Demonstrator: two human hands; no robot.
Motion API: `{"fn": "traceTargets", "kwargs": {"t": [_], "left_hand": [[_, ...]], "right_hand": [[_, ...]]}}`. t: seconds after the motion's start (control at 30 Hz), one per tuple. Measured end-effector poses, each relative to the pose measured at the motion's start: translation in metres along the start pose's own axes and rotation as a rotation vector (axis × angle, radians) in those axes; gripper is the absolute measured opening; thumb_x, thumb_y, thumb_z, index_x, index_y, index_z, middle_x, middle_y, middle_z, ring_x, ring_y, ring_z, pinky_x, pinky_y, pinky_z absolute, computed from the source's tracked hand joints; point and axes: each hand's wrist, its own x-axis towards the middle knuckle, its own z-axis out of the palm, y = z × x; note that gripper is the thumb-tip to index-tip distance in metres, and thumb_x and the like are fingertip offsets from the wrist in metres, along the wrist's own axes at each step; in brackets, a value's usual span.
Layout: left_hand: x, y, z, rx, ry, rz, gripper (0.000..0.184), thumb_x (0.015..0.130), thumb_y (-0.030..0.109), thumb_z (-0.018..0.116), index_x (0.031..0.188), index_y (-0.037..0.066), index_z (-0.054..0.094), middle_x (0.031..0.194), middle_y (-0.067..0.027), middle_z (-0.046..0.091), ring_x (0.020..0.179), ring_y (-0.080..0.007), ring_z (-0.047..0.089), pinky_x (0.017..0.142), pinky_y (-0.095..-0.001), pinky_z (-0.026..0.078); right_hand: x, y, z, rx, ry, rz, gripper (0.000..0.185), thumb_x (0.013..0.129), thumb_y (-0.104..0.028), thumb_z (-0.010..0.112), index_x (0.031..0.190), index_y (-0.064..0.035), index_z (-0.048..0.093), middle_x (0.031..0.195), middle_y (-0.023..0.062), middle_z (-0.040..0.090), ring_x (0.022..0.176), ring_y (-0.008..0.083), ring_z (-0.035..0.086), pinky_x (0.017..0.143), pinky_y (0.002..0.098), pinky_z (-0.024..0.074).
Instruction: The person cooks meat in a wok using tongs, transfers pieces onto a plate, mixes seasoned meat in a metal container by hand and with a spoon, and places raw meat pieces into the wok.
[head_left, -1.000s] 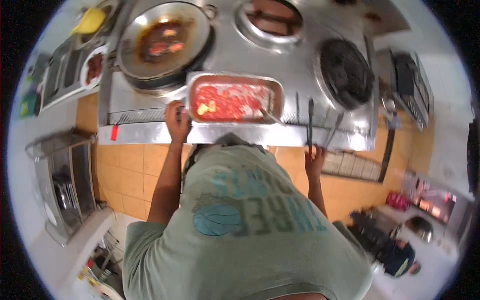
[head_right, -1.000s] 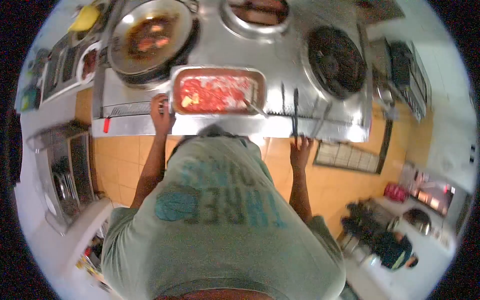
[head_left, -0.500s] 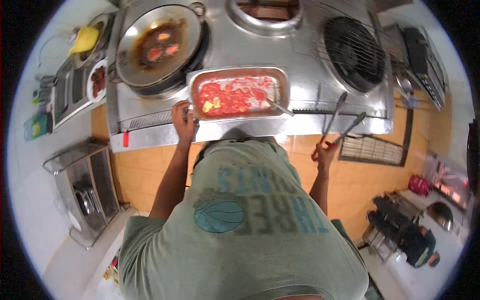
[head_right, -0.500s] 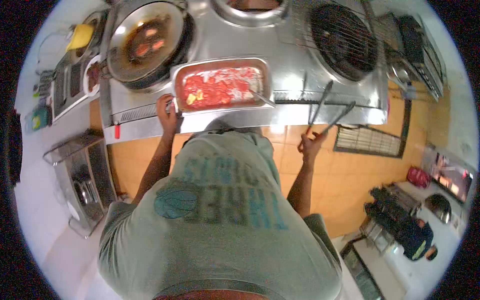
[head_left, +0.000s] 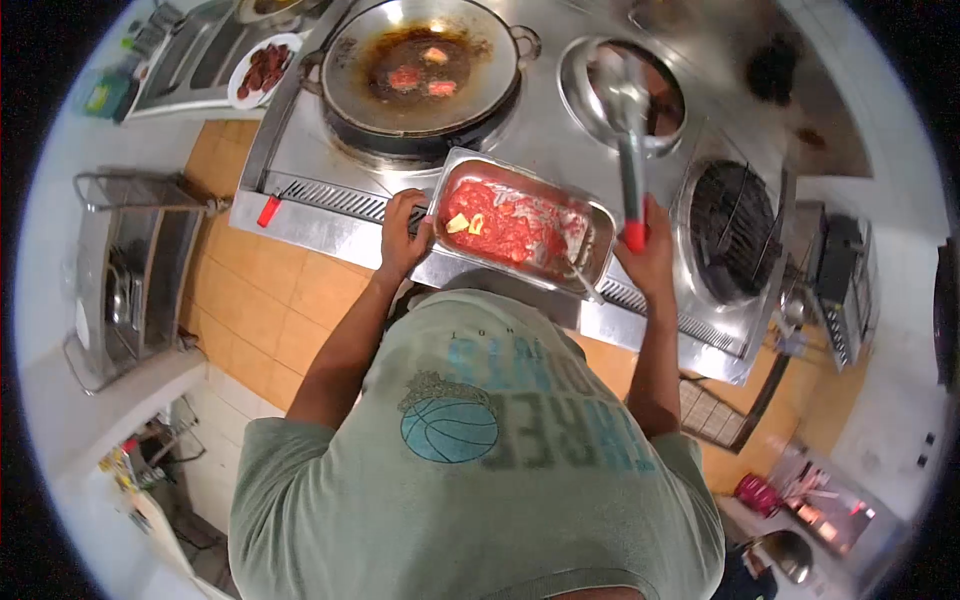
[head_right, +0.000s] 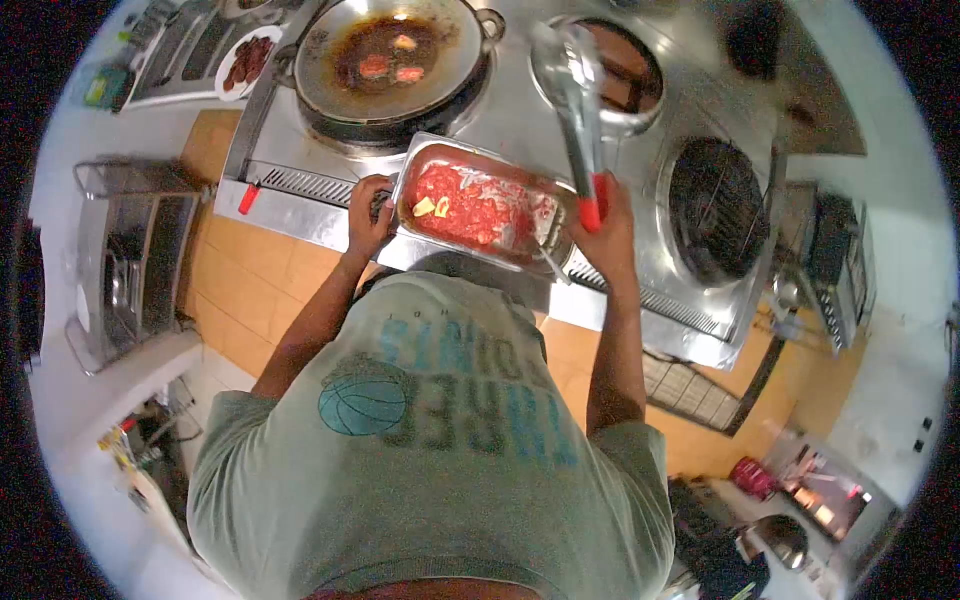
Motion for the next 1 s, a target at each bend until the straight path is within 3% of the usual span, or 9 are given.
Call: {"fn": "traceTargets", "kwargs": {"t": [0.07, 0.13, 0.17, 0.27, 0.3, 0.4, 0.5, 0.7, 1.0], "left_hand": [[-0.002, -0.003, 0.001, 0.017, 0.018, -0.01, 0.027, 0.078, 0.013, 0.062, 0.103, 0.002, 0.056, 0.108, -0.0164, 0.056, 0.104, -0.0338, 0.052, 0.093, -0.0398, 0.039], [-0.002, -0.003, 0.002, 0.027, 0.041, -0.028, 0.028, 0.078, 0.013, 0.062, 0.103, 0.002, 0.056, 0.108, -0.0159, 0.056, 0.105, -0.0338, 0.051, 0.093, -0.0398, 0.039], [-0.002, -0.003, 0.002, 0.027, 0.053, -0.038, 0.028, 0.078, 0.013, 0.062, 0.103, 0.002, 0.056, 0.108, -0.0158, 0.056, 0.105, -0.0339, 0.051, 0.093, -0.0397, 0.039], [-0.004, -0.003, 0.0, 0.018, 0.073, -0.07, 0.028, 0.078, 0.013, 0.062, 0.103, 0.002, 0.056, 0.107, -0.0158, 0.056, 0.104, -0.0341, 0.052, 0.092, -0.0394, 0.04], [-0.004, -0.001, -0.002, 0.015, 0.074, -0.076, 0.028, 0.078, 0.013, 0.062, 0.103, 0.001, 0.056, 0.106, -0.0158, 0.056, 0.104, -0.0341, 0.052, 0.091, -0.0394, 0.041], [-0.001, 0.001, -0.003, 0.015, 0.08, -0.066, 0.028, 0.078, 0.013, 0.063, 0.103, 0.001, 0.056, 0.105, -0.0157, 0.057, 0.103, -0.0342, 0.052, 0.09, -0.0393, 0.042], [-0.001, 0.005, -0.004, 0.004, 0.085, -0.08, 0.026, 0.079, 0.014, 0.062, 0.101, 0.001, 0.056, 0.104, -0.0154, 0.057, 0.102, -0.0339, 0.053, 0.089, -0.0394, 0.042], [0.0, 0.008, -0.005, 0.007, 0.107, -0.084, 0.024, 0.08, 0.016, 0.061, 0.098, 0.001, 0.057, 0.103, -0.0144, 0.059, 0.1, -0.0328, 0.054, 0.089, -0.0395, 0.043], [0.0, 0.005, -0.002, 0.023, 0.085, -0.077, 0.025, 0.08, 0.017, 0.062, 0.098, 0.001, 0.058, 0.103, -0.0148, 0.059, 0.099, -0.0334, 0.055, 0.087, -0.0395, 0.044]], "right_hand": [[0.055, -0.045, 0.005, 0.113, -0.139, 0.08, 0.059, 0.067, -0.017, 0.076, 0.117, 0.0043, 0.054, 0.108, 0.02, 0.058, 0.099, 0.0331, 0.059, 0.087, 0.0386, 0.0462], [0.1, -0.032, 0.032, 0.211, -0.157, -0.074, 0.062, 0.066, -0.025, 0.078, 0.116, 0.0044, 0.056, 0.105, 0.0192, 0.061, 0.096, 0.0305, 0.06, 0.085, 0.0392, 0.0468], [0.119, -0.03, 0.042, 0.129, -0.127, -0.093, 0.062, 0.068, -0.035, 0.079, 0.113, 0.0022, 0.06, 0.086, 0.015, 0.064, 0.079, 0.0226, 0.064, 0.068, 0.0347, 0.0504], [0.162, -0.081, 0.035, 0.11, -0.496, 0.308, 0.062, 0.07, -0.048, 0.076, 0.11, -0.0014, 0.065, 0.066, 0.0071, 0.06, 0.055, 0.0139, 0.058, 0.049, 0.028, 0.0458], [0.172, -0.075, 0.044, 0.161, -0.505, 0.258, 0.059, 0.071, -0.056, 0.074, 0.095, -0.0018, 0.067, 0.057, 0.0014, 0.055, 0.044, 0.0082, 0.051, 0.04, 0.0228, 0.0385], [0.206, -0.069, 0.056, 0.149, -0.654, 0.326, 0.059, 0.071, -0.061, 0.072, 0.077, -0.0026, 0.063, 0.057, 0.0025, 0.055, 0.045, 0.0099, 0.051, 0.042, 0.0245, 0.0395], [0.226, -0.071, 0.063, 0.031, -0.688, 0.246, 0.061, 0.071, -0.065, 0.069, 0.065, -0.0056, 0.056, 0.058, 0.0034, 0.055, 0.046, 0.0108, 0.052, 0.042, 0.0257, 0.0408], [0.238, -0.077, 0.079, -0.069, -0.742, 0.2, 0.067, 0.068, -0.071, 0.066, 0.064, -0.0049, 0.057, 0.059, 0.0052, 0.056, 0.049, 0.0133, 0.055, 0.045, 0.0263, 0.044], [0.244, -0.083, 0.09, 0.039, -0.829, 0.21, 0.066, 0.068, -0.07, 0.067, 0.066, -0.005, 0.059, 0.058, 0.0042, 0.056, 0.049, 0.0127, 0.056, 0.044, 0.026, 0.0439]]}}
